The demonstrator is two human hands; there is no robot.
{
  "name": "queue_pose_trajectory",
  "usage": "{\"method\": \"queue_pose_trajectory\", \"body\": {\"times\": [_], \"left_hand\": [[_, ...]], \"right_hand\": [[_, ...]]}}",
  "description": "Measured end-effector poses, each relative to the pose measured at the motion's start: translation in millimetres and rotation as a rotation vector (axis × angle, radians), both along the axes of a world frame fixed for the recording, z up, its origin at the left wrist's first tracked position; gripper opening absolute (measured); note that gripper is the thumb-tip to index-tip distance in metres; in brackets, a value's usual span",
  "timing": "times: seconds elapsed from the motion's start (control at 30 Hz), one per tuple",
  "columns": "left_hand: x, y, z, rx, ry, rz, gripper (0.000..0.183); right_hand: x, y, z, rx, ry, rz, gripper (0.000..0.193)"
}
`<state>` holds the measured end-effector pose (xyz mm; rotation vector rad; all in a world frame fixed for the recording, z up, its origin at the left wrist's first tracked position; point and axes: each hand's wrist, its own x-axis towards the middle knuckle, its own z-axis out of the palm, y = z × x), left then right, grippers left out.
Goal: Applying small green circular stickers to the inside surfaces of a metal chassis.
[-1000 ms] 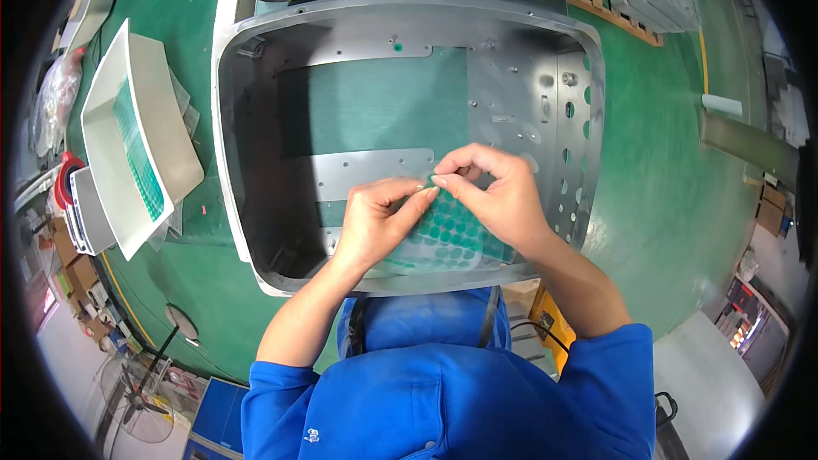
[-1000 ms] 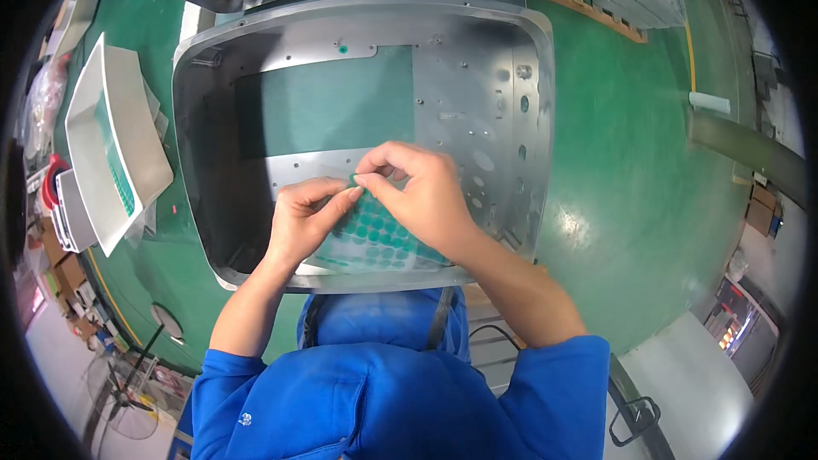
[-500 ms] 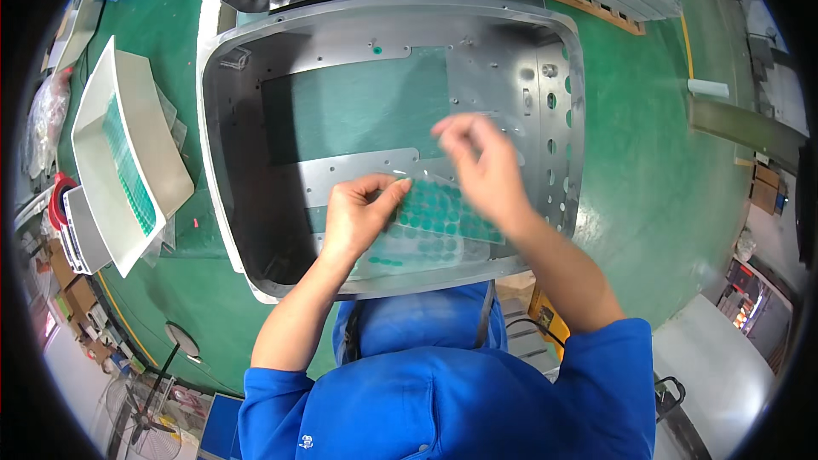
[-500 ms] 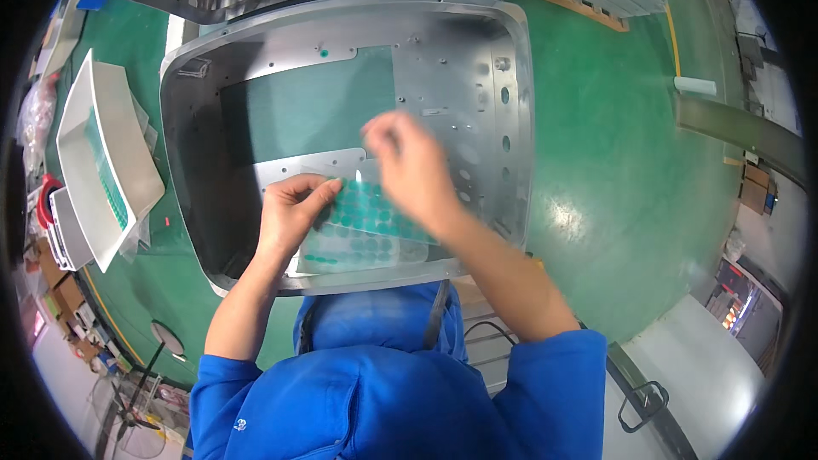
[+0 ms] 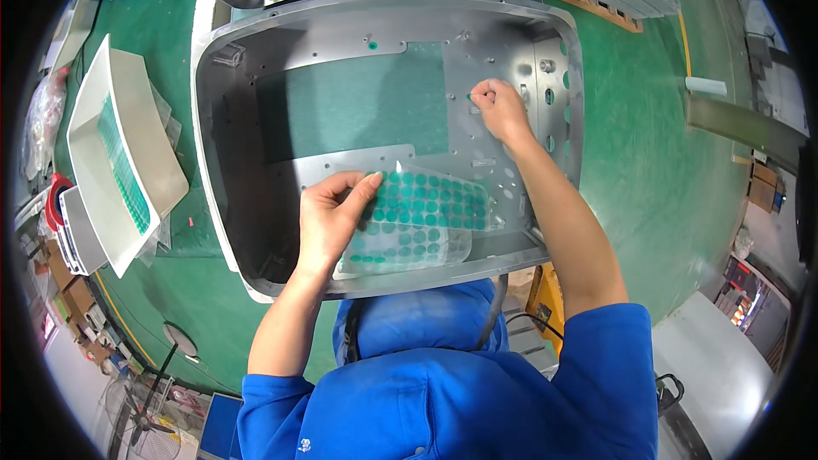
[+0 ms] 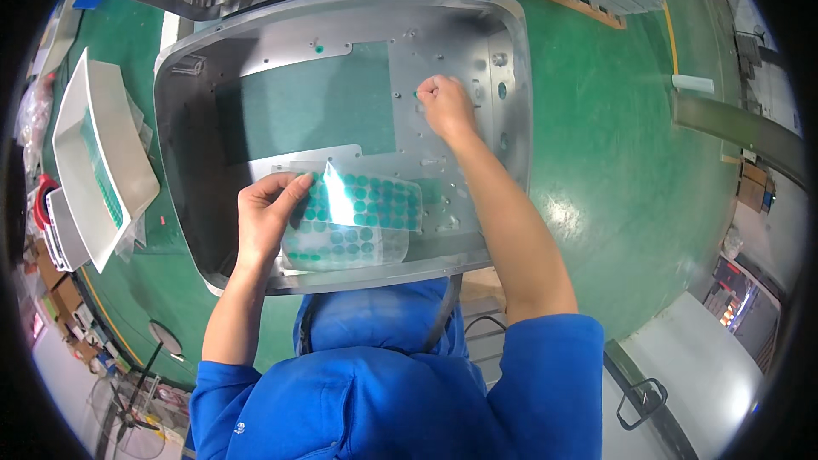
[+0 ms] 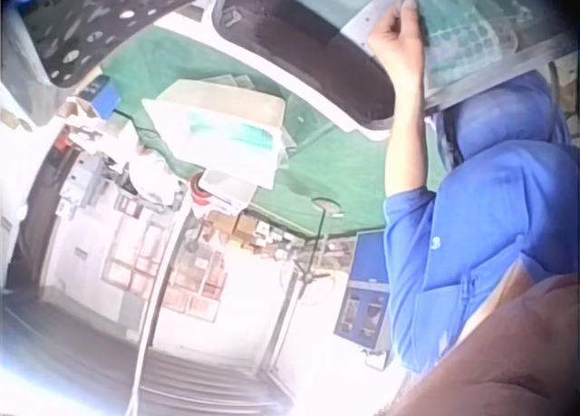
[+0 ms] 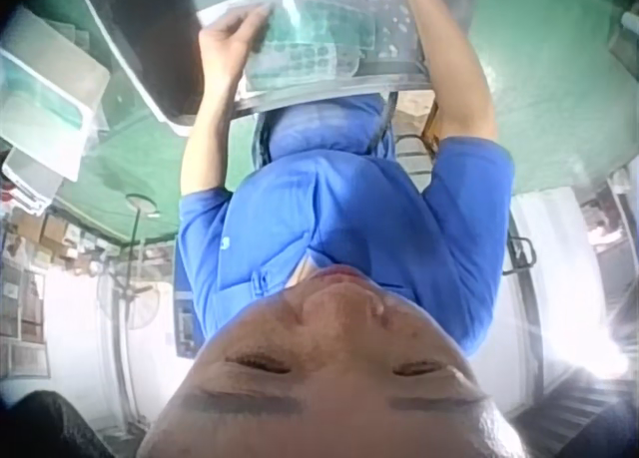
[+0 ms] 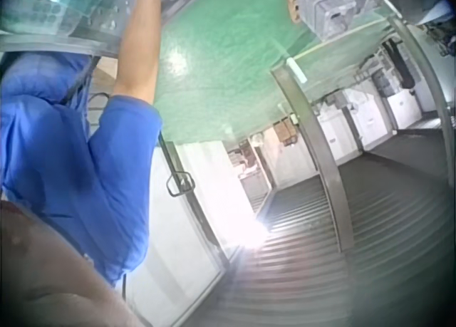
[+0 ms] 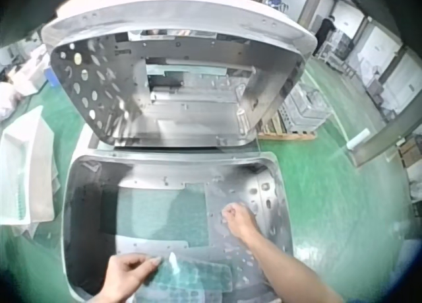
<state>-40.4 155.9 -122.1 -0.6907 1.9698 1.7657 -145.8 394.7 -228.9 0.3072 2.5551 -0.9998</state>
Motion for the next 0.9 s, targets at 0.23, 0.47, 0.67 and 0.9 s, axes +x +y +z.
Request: {"method": "queue_pose_trajectory", "body": {"times": [0.23, 0.47, 0.67, 0.9], "left_hand": [[0.6, 1.1, -4.0, -0.003, -0.013, -0.001, 0.019], [-0.5, 2.9, -4.7, 0.010, -0.037, 0.002, 0.019], [0.2, 2.6, -6.3, 0.005, -0.018, 0.011, 0.019], [-1.5, 3.0, -6.4, 0.038, -0.032, 0.022, 0.019]], "right_hand": [[-0.2, -1.1, 0.5, 0.085, 0.018, 0.012, 0.008], [-0.9, -0.1, 2.3, 0.087, -0.008, 0.017, 0.009], [-1.8, 1.9, 2.1, 0.048, -0.042, 0.006, 0.009], [-1.4, 0.6, 1.8, 0.086, -0.036, 0.022, 0.008]]}}
